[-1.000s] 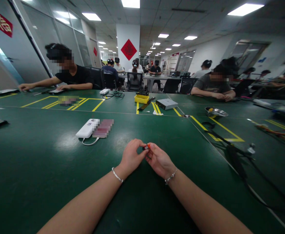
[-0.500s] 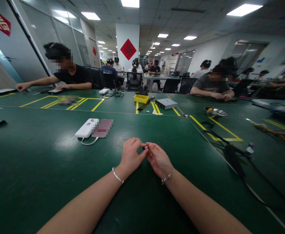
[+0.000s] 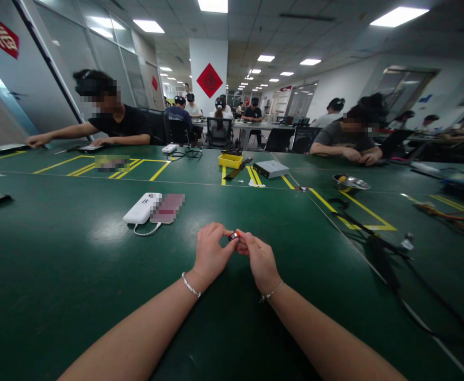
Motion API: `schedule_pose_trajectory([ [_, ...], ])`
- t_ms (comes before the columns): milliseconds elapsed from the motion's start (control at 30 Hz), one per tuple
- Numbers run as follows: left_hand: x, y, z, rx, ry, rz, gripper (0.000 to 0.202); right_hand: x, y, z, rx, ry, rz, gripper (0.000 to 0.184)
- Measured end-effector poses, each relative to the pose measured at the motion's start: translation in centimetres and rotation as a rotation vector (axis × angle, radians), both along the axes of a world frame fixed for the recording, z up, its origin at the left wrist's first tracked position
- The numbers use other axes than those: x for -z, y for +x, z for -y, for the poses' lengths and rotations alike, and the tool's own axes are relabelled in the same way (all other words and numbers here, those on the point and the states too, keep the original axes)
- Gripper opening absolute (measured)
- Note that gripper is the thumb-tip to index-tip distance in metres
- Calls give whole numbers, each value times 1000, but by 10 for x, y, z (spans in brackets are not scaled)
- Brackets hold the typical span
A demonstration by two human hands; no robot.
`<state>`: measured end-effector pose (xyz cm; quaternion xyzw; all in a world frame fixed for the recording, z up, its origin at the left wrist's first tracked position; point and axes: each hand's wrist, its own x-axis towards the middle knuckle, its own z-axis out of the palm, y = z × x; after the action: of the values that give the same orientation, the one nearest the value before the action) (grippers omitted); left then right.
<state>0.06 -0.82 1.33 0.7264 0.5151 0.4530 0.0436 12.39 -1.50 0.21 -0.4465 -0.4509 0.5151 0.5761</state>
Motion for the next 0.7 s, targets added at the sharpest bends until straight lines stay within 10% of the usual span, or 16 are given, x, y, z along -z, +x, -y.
schedule_pose_trajectory([
  [700,4,1,-2,80,-16,42,9,-5,9,-1,18,122,194,26],
])
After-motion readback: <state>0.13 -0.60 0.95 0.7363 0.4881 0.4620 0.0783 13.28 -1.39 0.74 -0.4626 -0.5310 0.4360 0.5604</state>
